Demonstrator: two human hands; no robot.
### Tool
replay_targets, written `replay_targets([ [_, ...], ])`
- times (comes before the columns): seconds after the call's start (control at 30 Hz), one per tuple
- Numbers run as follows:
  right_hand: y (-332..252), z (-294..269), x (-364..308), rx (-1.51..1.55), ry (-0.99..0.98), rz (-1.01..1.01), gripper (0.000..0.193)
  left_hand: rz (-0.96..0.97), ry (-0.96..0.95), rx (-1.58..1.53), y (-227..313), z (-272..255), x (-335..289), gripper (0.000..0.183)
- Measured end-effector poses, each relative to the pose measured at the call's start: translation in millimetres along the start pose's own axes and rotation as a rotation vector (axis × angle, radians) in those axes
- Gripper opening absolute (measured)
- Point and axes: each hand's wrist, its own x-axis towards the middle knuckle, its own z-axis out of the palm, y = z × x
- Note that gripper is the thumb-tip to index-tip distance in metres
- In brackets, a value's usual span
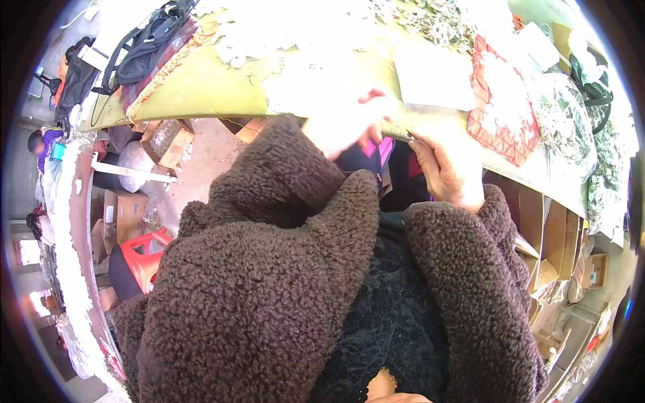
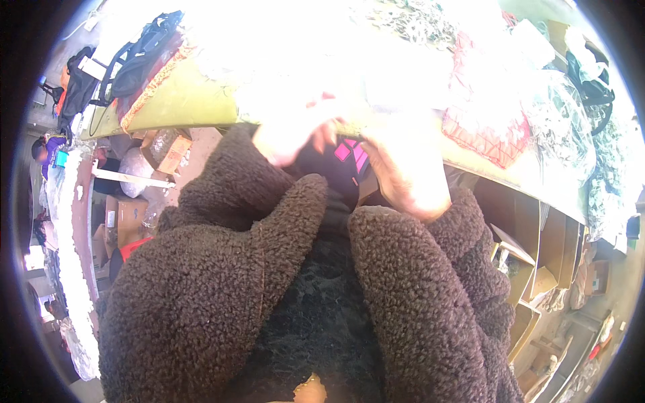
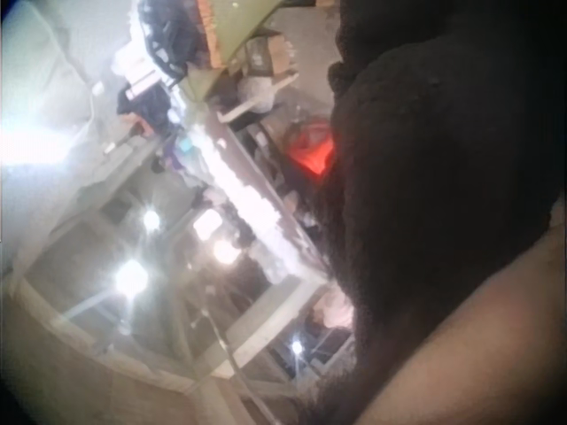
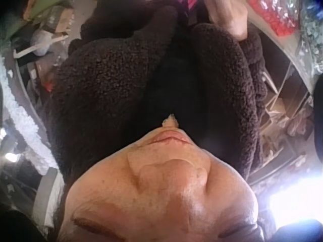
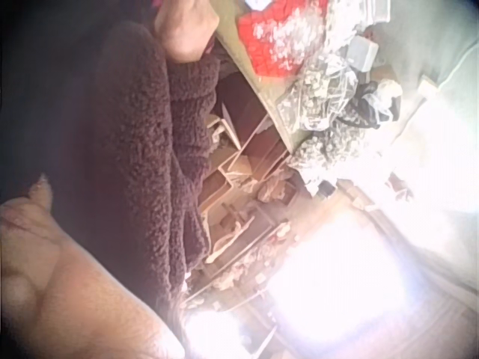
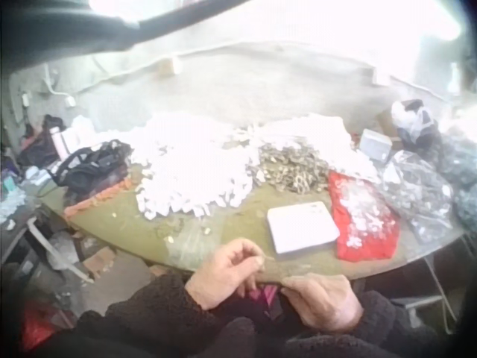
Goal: The person repeatedly picks up small metallic components and a white rectangular piece from a cluttered table, then manipulates them together with both hands. The person appears to be assembling or attaching the small parts to the white piece in a repetitive cycle.
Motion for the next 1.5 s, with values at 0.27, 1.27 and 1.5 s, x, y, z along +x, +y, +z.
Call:
replay_targets([
  [0.27,0.1,2.2,-6.6,0.161,0.005,0.326,0.013,0.138,0.607,1.081,10.8,-97.3,59.4,0.030],
  [1.27,11.5,15.9,-0.8,1.245,0.074,0.951,0.019,0.063,-0.057,0.208,-1.6,-7.3,-7.8,0.026],
  [1.5,11.2,36.5,-9.5,0.775,0.078,0.800,0.027,0.312,-0.198,-0.557,-28.9,18.2,-12.1,0.022],
])
